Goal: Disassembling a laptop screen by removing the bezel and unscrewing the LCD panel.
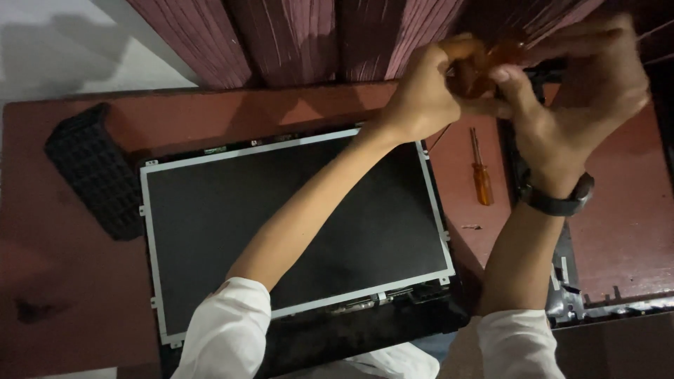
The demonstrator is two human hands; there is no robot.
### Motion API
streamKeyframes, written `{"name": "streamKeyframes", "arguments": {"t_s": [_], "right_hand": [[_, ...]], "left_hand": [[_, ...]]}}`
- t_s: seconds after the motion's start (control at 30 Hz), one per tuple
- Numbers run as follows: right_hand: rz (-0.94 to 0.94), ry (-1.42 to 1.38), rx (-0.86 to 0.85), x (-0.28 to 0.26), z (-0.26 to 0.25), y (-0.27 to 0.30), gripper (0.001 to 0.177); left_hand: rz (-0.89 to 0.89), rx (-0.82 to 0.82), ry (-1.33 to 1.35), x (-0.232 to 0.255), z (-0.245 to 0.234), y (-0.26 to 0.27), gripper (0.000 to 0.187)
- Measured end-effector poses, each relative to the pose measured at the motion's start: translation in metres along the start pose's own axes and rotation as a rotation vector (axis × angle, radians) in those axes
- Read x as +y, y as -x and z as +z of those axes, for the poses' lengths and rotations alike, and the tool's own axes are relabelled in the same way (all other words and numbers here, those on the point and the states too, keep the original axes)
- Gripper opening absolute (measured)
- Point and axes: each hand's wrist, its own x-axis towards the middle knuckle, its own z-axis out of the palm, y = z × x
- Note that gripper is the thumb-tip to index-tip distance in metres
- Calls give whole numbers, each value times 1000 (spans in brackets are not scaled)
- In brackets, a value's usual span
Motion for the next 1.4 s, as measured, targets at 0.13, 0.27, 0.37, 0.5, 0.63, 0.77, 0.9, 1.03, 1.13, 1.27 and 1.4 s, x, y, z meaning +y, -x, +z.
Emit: {"name": "streamKeyframes", "arguments": {"t_s": [0.13,0.27,0.37,0.5,0.63,0.77,0.9,1.03,1.13,1.27,1.4], "right_hand": [[75,-96,-13,-12,7,-3,47],[38,32,5,-18,5,-1,42],[129,-8,-59,-28,4,-7,31],[26,-110,-81,-11,4,-10,33],[62,-126,47,-15,10,-9,40],[113,-151,-21,-22,6,-11,18],[120,-39,-105,-15,-1,-7,39],[35,-45,-141,-4,-2,-4,32],[97,36,-97,-6,1,3,25],[168,-77,-127,-19,4,-9,34],[137,85,-112,-12,4,-2,36]], "left_hand": [[166,-93,0,-5,-1,0,32],[104,-134,-22,-1,1,1,31],[46,-340,180,-1,-12,-4,22],[57,-241,418,-14,-4,-1,10],[-84,-19,107,10,1,-2,35],[21,-277,226,-3,-12,-4,13],[29,-258,232,-15,-9,-2,17],[-61,-101,118,-7,-6,-2,29],[-48,-95,-30,-11,-6,0,37],[33,-151,92,-27,-7,-1,22],[-107,-140,-110,-5,-9,1,35]]}}
